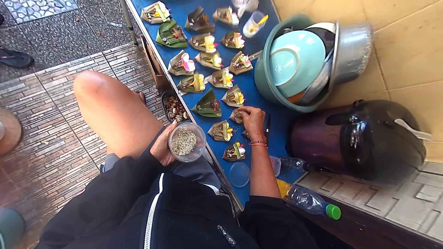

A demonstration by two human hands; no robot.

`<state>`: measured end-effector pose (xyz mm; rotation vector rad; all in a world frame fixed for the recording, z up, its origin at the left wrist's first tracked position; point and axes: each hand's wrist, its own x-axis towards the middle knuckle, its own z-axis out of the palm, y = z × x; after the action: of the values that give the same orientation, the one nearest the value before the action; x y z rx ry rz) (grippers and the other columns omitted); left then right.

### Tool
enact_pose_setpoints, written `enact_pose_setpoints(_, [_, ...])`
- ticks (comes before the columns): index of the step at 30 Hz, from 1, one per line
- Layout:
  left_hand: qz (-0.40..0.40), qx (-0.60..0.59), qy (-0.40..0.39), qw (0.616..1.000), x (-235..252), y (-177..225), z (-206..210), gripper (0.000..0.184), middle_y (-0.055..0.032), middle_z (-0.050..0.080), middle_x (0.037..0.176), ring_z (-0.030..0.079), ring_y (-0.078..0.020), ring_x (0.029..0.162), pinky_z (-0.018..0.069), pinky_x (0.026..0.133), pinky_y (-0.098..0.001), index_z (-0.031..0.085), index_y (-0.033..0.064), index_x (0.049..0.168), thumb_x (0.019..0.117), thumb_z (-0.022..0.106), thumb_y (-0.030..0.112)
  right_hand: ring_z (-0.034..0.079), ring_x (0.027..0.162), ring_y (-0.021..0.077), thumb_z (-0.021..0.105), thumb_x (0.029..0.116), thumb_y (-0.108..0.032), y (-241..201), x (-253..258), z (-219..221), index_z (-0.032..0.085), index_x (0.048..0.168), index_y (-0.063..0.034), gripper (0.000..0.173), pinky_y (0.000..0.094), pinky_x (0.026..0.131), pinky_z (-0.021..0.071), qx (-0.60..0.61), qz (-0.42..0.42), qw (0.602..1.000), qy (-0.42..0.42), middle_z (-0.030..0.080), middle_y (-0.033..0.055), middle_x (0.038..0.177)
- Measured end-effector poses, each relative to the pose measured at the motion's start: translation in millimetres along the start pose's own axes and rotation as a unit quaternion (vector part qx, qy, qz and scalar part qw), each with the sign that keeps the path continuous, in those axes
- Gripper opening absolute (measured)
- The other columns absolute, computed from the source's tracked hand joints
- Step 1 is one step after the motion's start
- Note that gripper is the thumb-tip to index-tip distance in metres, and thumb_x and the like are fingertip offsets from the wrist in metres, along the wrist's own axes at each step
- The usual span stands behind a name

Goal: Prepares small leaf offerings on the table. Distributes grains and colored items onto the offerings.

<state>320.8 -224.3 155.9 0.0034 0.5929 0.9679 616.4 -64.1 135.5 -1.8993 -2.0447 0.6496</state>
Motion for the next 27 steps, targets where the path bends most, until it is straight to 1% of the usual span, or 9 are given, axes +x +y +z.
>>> enact_pose_setpoints(4, [0.002,-0.003,-0.01,1.0,1.1,-0.6,-3.8,0.067,-0.0229,0.069,0.118,0.07,-0.0372,0.106,0.0606,0.089,-0.052,0.056,0.0077,0.136,0.1083,0.016,0.053,0.071,0.107,0.0346,0.058,0.099,0.001,-3.4,1.3,1.5,0.078,0.107,-0.0003,0.022,0.051,0.099,0.0504,-0.021,-0.027,0.999,-0.016,0.075,0.0204,0.11])
enact_pose_setpoints(9, [-0.005,-0.002,-0.011,1.0,0.3,0.8,-0.9,0.068,-0.0219,0.071,0.114,0.071,-0.0358,0.105,0.0613,0.088,-0.0499,0.058,0.0079,0.133,0.1084,0.014,0.054,0.07,0.11,0.0365,0.053,0.0999,0.005,-6.1,1.9,1.7,0.077,0.109,0.0015,0.026,0.0518,0.101,0.0494,-0.031,-0.036,0.998,-0.029,0.074,0.0225,0.113])
enact_pose_setpoints(11, [-0.006,-0.003,-0.009,1.0,0.8,0.9,-1.0,0.068,-0.0224,0.07,0.115,0.071,-0.0365,0.105,0.0611,0.088,-0.0505,0.058,0.0076,0.133,0.1084,0.014,0.054,0.07,0.108,0.0375,0.054,0.0988,0.006,-5.9,2.6,2.2,0.078,0.108,0.0017,0.026,0.0524,0.1,0.05,-0.034,-0.036,0.998,-0.024,0.074,0.0228,0.111])
enact_pose_setpoints(15, [-0.005,-0.004,-0.005,1.0,1.1,0.7,-1.3,0.067,-0.0226,0.07,0.114,0.072,-0.0364,0.104,0.0615,0.087,-0.0503,0.058,0.008,0.134,0.1085,0.015,0.054,0.071,0.104,0.0379,0.057,0.0981,0.003,-4.8,3.9,4.7,0.078,0.105,0.0017,0.022,0.0534,0.097,0.0512,-0.034,-0.034,0.999,0.002,0.075,0.0234,0.107])
enact_pose_setpoints(18, [-0.001,-0.009,-0.011,1.0,0.9,0.1,-2.6,0.067,-0.0227,0.07,0.115,0.072,-0.0366,0.105,0.0616,0.087,-0.0506,0.057,0.0072,0.134,0.1084,0.017,0.054,0.073,0.1,0.0346,0.059,0.098,0.0,-2.6,-0.1,-3.9,0.079,0.104,0.0008,0.02,0.0518,0.095,0.053,-0.018,-0.029,0.999,0.022,0.076,0.0209,0.104])
enact_pose_setpoints(22, [0.003,-0.003,0.002,1.0,0.2,0.8,0.0,0.065,-0.0207,0.071,0.114,0.072,-0.0344,0.104,0.0614,0.087,-0.0501,0.058,0.0079,0.132,0.1086,0.017,0.053,0.074,0.093,0.0271,0.063,0.0978,-0.003,7.8,-17.0,-38.2,0.078,0.107,-0.0006,0.018,0.0465,0.091,0.0573,0.013,0.056,0.998,0.029,0.077,0.0167,0.103])
enact_pose_setpoints(24, [0.007,0.002,0.003,1.0,1.2,0.0,-1.5,0.063,-0.0219,0.068,0.118,0.071,-0.0355,0.106,0.0612,0.087,-0.0513,0.057,0.0075,0.135,0.1086,0.02,0.052,0.075,0.092,0.0263,0.064,0.0976,-0.002,19.4,-27.2,-50.1,0.078,0.107,-0.0009,0.017,0.0452,0.091,0.0583,0.01,0.101,0.995,0.025,0.077,0.0167,0.102])
enact_pose_setpoints(27, [0.005,0.011,0.02,1.0,1.3,-0.8,-0.4,0.064,-0.0206,0.069,0.118,0.07,-0.0339,0.106,0.0599,0.089,-0.0516,0.057,0.0086,0.134,0.1083,0.02,0.053,0.074,0.09,0.0258,0.065,0.0969,-0.001,35.0,-38.7,-52.5,0.078,0.106,-0.0012,0.016,0.0449,0.089,0.0584,0.004,0.143,0.99,0.019,0.076,0.017,0.102])
